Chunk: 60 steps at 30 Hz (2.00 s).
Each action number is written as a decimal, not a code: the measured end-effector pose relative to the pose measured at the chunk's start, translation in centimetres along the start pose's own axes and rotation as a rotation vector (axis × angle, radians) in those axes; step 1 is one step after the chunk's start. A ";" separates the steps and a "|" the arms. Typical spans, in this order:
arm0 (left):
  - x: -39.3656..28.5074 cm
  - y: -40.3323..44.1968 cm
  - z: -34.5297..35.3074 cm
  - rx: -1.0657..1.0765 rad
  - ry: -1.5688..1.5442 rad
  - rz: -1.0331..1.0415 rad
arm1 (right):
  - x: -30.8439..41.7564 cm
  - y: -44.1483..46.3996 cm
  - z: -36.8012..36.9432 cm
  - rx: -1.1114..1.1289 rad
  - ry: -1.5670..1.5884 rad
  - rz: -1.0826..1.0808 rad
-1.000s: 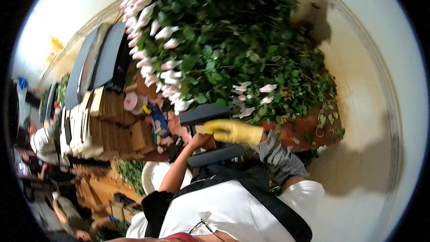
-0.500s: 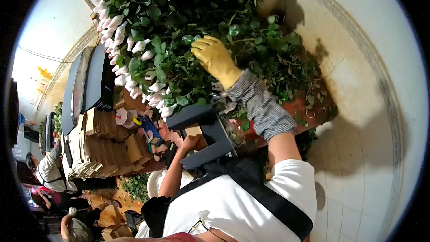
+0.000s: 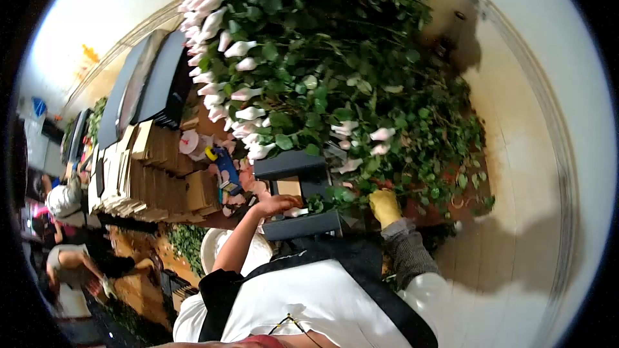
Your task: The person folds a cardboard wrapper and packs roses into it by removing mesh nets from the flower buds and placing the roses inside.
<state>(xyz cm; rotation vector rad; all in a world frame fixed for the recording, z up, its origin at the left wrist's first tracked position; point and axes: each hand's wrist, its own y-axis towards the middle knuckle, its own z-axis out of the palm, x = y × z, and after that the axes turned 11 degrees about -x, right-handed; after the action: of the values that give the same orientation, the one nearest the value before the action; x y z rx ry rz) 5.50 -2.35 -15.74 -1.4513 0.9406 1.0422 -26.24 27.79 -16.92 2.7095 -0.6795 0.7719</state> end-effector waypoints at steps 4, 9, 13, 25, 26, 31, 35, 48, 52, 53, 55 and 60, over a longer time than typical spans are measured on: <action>-1.6 -1.3 2.9 -0.130 -0.001 -0.141 | 5.9 3.8 -9.0 0.515 -0.240 0.231; -1.5 -1.8 3.6 -0.282 -0.081 -0.214 | 11.8 12.0 -15.3 -0.107 -0.055 0.019; -0.3 -2.2 3.8 -0.343 -0.171 -0.142 | 20.0 20.7 -16.0 -0.503 0.494 -0.379; 2.1 -1.5 4.0 -0.392 -0.179 -0.052 | 27.0 35.9 -23.3 -0.912 -0.002 -0.735; 2.8 -1.3 3.8 -0.373 -0.191 -0.030 | 28.1 34.5 -23.8 -0.909 -0.010 -0.733; 2.9 -1.0 3.8 -0.363 -0.148 -0.057 | 24.6 33.5 -20.0 -0.581 0.031 -0.601; 0.6 -2.1 3.9 -0.379 -0.165 -0.060 | 19.8 35.1 -15.2 -0.490 -0.427 -0.309; 2.1 -1.5 3.9 -0.379 -0.236 -0.051 | 27.9 31.1 -23.0 -0.898 -0.125 -0.999; 2.3 -1.3 3.5 -0.389 0.042 -0.049 | 23.4 31.3 -27.1 -0.765 -0.103 -0.705; 2.5 -1.3 3.8 -0.388 -0.134 -0.068 | 23.1 30.4 -28.1 -0.897 -0.118 -0.722; 2.8 -1.1 3.9 -0.394 -0.233 -0.022 | 23.4 27.4 -30.8 -0.857 -0.356 -0.748; 1.8 -1.6 3.7 -0.382 -0.079 0.063 | 26.0 14.6 -28.2 -0.135 -0.587 -0.444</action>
<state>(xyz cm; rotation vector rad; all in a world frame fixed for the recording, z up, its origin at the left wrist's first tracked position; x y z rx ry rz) 7.14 1.47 -17.13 -1.6841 0.7607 1.3709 -26.16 15.51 22.26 2.7984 -0.1932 -0.1759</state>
